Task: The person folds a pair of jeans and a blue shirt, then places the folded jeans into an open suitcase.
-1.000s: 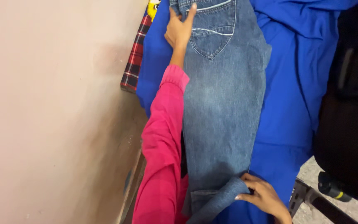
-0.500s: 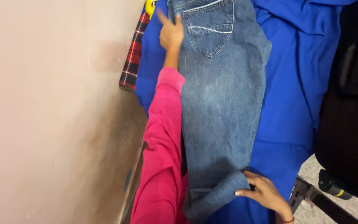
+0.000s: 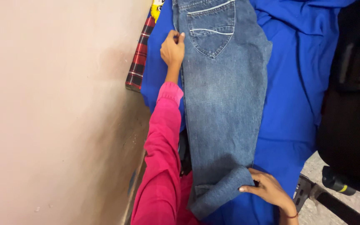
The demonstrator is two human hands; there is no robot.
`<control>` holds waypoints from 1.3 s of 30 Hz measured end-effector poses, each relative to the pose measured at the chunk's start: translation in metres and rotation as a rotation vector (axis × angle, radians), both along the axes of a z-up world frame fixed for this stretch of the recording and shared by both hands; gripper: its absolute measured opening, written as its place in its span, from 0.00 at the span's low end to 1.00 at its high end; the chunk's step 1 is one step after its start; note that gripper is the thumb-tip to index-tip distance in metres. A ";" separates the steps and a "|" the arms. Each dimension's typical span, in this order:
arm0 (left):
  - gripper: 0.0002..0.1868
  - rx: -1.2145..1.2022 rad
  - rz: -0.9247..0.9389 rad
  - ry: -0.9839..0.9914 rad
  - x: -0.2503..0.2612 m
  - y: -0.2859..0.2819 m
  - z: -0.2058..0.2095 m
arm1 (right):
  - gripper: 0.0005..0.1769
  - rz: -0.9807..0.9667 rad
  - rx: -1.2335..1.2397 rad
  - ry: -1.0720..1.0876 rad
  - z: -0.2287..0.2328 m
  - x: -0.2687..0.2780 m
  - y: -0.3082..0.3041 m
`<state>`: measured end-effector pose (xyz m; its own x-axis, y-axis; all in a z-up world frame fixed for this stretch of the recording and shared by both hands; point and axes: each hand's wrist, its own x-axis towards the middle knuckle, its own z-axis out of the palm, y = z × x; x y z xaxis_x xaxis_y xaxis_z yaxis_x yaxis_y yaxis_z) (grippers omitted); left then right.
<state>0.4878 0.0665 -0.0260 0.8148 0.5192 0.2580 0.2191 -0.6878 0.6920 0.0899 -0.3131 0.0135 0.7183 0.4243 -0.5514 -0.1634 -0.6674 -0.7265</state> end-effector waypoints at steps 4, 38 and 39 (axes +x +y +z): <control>0.15 -0.099 0.047 0.001 0.002 0.019 -0.029 | 0.28 0.002 0.116 -0.072 -0.001 0.000 -0.003; 0.78 1.075 -1.000 0.625 -0.296 -0.053 0.024 | 0.09 0.056 0.466 -0.472 0.021 -0.073 -0.005; 0.78 1.116 -0.997 0.688 -0.308 -0.056 0.028 | 0.10 0.041 0.457 -0.452 0.020 -0.074 -0.006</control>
